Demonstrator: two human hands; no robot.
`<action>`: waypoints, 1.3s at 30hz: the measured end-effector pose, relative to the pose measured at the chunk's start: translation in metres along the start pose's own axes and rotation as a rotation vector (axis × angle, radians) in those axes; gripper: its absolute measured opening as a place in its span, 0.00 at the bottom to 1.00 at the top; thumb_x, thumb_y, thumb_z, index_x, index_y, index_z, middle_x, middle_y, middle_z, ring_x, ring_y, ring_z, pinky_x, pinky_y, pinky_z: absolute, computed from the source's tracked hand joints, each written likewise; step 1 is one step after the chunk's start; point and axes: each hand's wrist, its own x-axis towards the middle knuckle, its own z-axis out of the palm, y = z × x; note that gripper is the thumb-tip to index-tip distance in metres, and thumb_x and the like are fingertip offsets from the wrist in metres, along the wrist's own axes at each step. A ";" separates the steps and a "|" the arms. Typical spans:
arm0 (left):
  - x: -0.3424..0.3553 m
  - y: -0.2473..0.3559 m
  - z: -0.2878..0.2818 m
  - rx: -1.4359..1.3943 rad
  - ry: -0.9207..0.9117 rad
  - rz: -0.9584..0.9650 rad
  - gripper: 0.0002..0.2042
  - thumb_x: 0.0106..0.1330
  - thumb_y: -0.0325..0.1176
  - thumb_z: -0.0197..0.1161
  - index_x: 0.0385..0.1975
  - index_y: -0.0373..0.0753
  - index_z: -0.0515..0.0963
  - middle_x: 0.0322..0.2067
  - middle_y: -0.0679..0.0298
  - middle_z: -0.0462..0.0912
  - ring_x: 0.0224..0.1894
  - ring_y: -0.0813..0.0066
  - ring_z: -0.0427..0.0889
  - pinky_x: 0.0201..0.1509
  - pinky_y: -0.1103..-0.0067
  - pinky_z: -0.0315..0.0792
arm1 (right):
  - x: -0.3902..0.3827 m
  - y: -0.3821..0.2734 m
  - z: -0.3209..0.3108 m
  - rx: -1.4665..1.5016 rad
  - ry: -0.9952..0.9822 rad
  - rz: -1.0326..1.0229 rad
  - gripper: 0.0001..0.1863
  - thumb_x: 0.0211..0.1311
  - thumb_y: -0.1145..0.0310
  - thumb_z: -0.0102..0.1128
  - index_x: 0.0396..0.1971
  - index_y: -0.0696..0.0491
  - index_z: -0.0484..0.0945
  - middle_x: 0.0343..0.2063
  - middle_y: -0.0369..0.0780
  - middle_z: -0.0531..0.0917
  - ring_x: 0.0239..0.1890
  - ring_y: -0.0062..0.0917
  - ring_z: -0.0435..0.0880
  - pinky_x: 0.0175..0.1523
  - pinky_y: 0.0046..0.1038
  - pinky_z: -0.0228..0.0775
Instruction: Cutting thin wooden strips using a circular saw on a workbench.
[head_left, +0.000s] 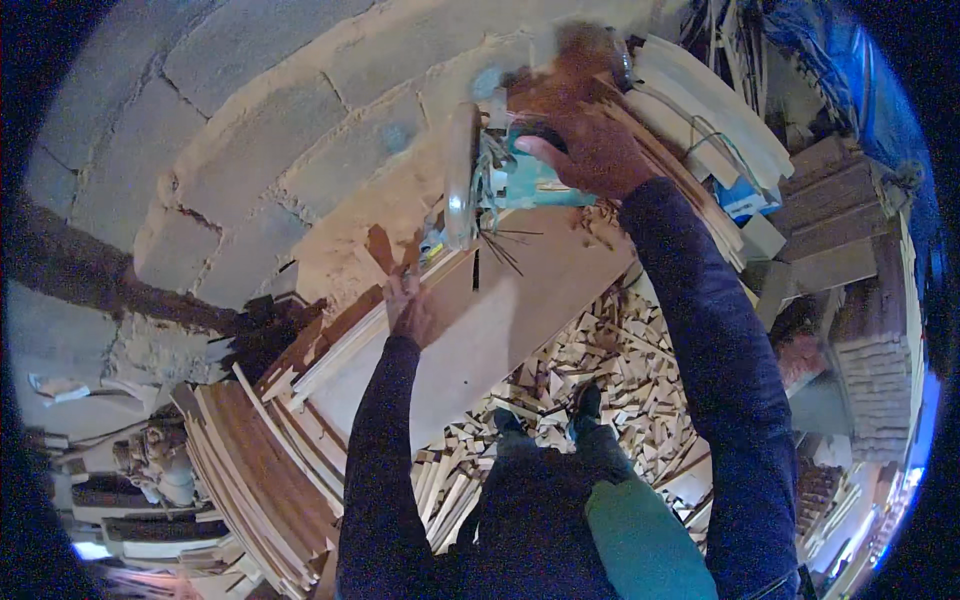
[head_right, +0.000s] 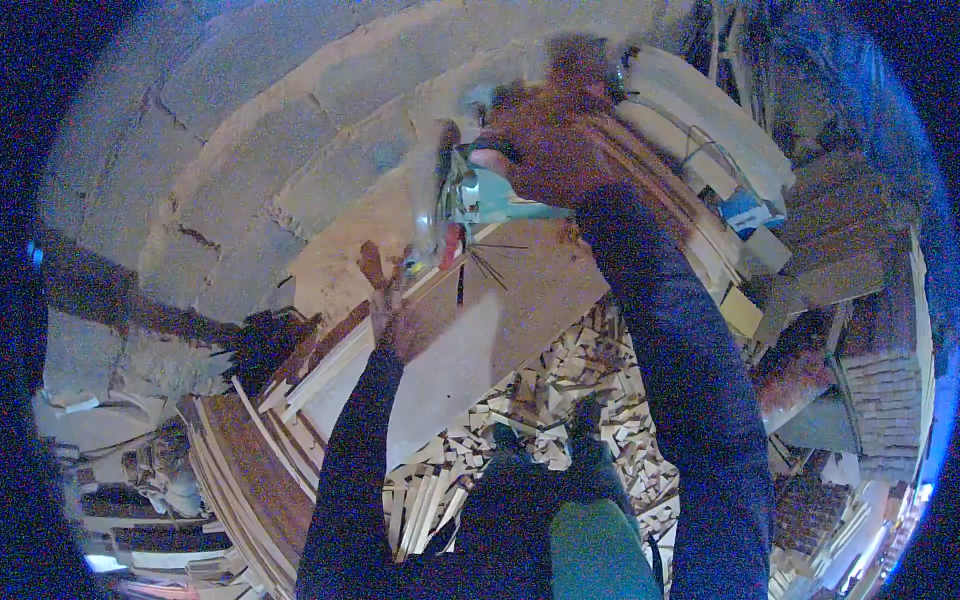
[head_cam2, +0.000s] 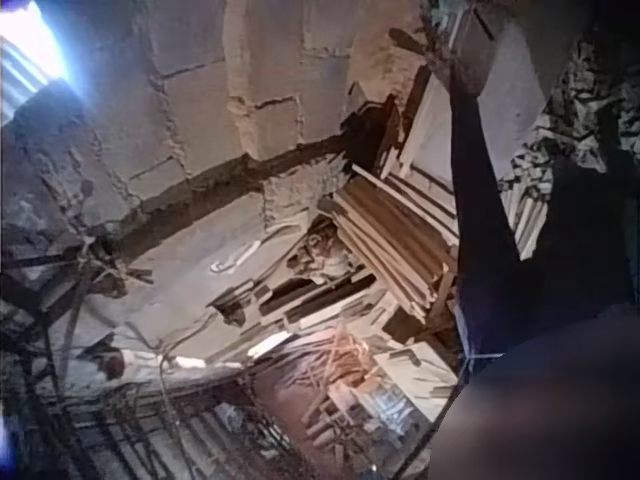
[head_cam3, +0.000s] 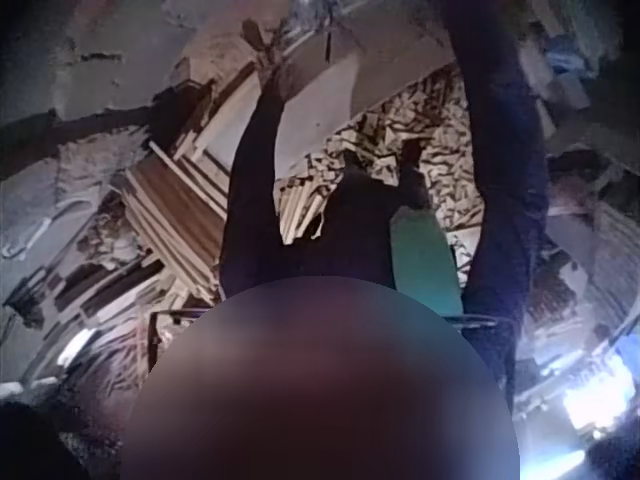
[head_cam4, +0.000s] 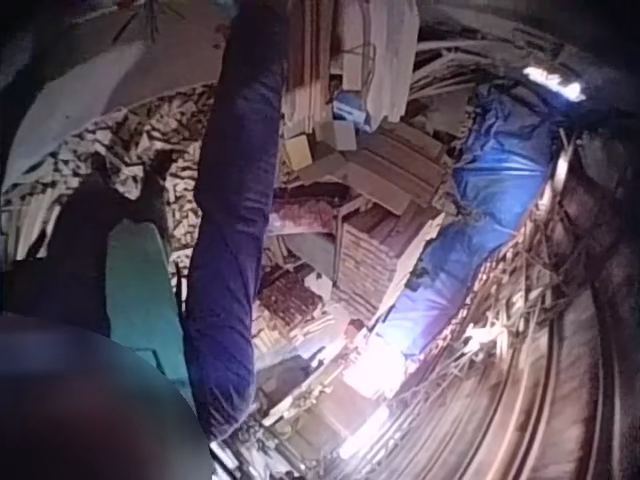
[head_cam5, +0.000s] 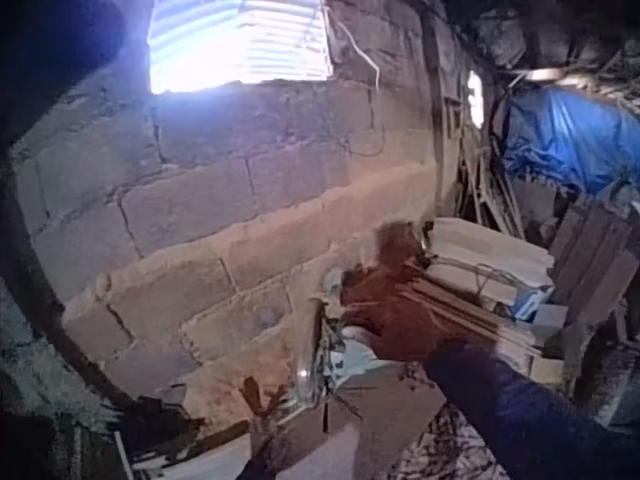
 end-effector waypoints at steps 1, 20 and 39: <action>-0.001 -0.003 -0.001 -0.131 -0.004 -0.039 0.31 0.61 0.32 0.63 0.67 0.35 0.68 0.61 0.37 0.67 0.61 0.37 0.66 0.67 0.50 0.63 | -0.001 0.000 0.000 -0.020 0.022 -0.026 0.23 0.71 0.46 0.58 0.53 0.47 0.84 0.40 0.47 0.88 0.44 0.45 0.87 0.51 0.43 0.78; 0.000 0.017 -0.022 0.423 -0.159 0.078 0.32 0.51 0.36 0.73 0.62 0.60 0.79 0.71 0.51 0.60 0.68 0.33 0.62 0.71 0.40 0.56 | 0.000 0.007 0.020 0.167 0.168 -0.049 0.21 0.68 0.47 0.64 0.48 0.48 0.86 0.51 0.47 0.84 0.56 0.49 0.80 0.65 0.48 0.69; 0.024 -0.054 0.005 -0.255 -0.233 0.018 0.19 0.60 0.30 0.63 0.52 0.53 0.83 0.56 0.46 0.72 0.58 0.40 0.72 0.57 0.48 0.71 | 0.004 0.005 0.011 0.218 0.032 0.003 0.21 0.71 0.52 0.59 0.53 0.51 0.84 0.44 0.48 0.88 0.50 0.43 0.87 0.57 0.40 0.76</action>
